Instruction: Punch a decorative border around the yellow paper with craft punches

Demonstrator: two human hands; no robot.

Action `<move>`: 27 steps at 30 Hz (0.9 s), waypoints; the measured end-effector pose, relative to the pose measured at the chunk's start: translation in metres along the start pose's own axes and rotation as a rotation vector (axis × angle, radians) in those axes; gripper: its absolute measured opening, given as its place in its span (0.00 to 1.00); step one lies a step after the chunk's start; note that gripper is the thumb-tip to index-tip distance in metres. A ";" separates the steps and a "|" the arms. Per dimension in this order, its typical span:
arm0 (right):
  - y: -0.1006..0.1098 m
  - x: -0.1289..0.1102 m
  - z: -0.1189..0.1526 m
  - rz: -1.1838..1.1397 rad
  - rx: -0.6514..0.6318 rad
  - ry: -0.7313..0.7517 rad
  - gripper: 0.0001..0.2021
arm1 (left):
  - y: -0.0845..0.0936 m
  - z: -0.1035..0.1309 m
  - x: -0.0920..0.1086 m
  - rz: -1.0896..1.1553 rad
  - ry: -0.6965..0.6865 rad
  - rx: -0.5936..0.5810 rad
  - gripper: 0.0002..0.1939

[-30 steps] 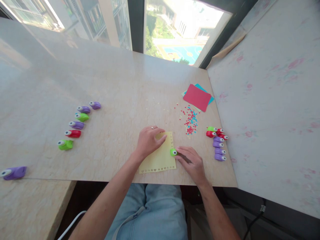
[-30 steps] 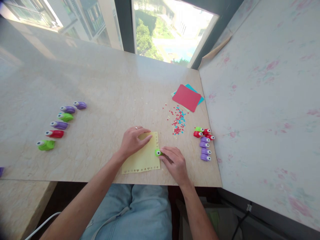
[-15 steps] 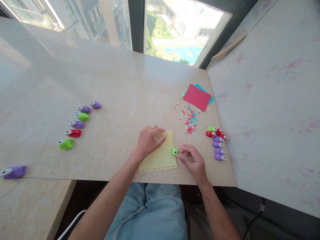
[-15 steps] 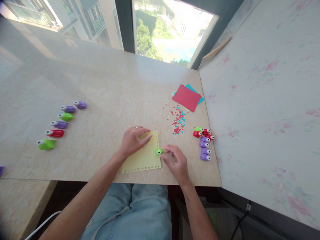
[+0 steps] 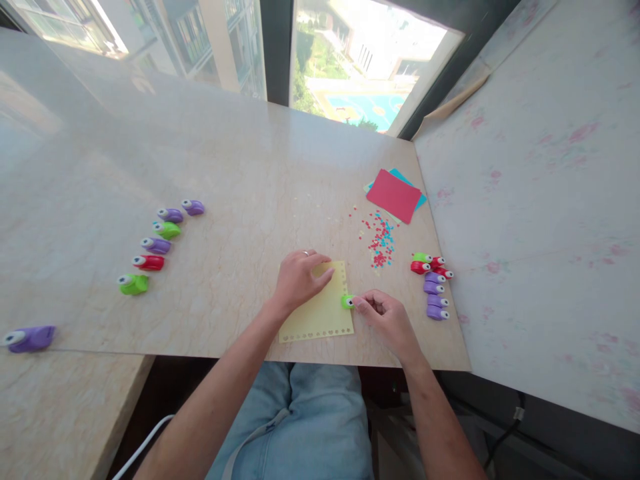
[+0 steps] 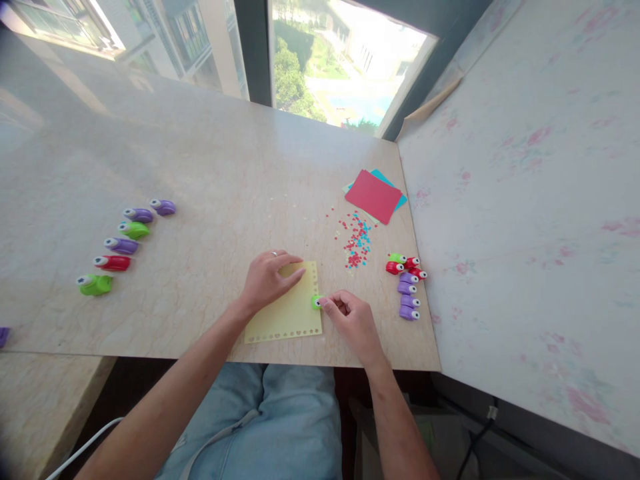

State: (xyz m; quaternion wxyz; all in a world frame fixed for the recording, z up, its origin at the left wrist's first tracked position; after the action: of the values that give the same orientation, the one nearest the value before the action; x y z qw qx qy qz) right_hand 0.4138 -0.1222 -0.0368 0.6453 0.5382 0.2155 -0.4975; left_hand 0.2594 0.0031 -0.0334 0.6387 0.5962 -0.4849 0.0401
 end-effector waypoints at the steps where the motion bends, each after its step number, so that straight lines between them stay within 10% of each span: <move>1: 0.000 -0.001 0.000 0.022 0.009 0.000 0.19 | 0.000 0.000 0.000 -0.002 -0.002 -0.002 0.08; 27: -0.003 0.013 -0.004 -0.069 -0.068 -0.156 0.23 | -0.005 -0.001 0.004 -0.014 -0.007 -0.002 0.07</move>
State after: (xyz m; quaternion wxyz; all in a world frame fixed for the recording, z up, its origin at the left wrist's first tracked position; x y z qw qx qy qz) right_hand 0.4174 -0.1232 -0.0499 0.6604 0.4677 0.1998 -0.5524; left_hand 0.2648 0.0008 -0.0342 0.6378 0.5992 -0.4829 0.0329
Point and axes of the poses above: each hand's wrist, its own z-axis away from the middle knuckle, its own y-axis out of the back of the hand, x = y × z, the point moved 7 cm from there along -z, towards the middle knuckle, and after that the axes turned 4 degrees about -x, right-handed, at the moved point
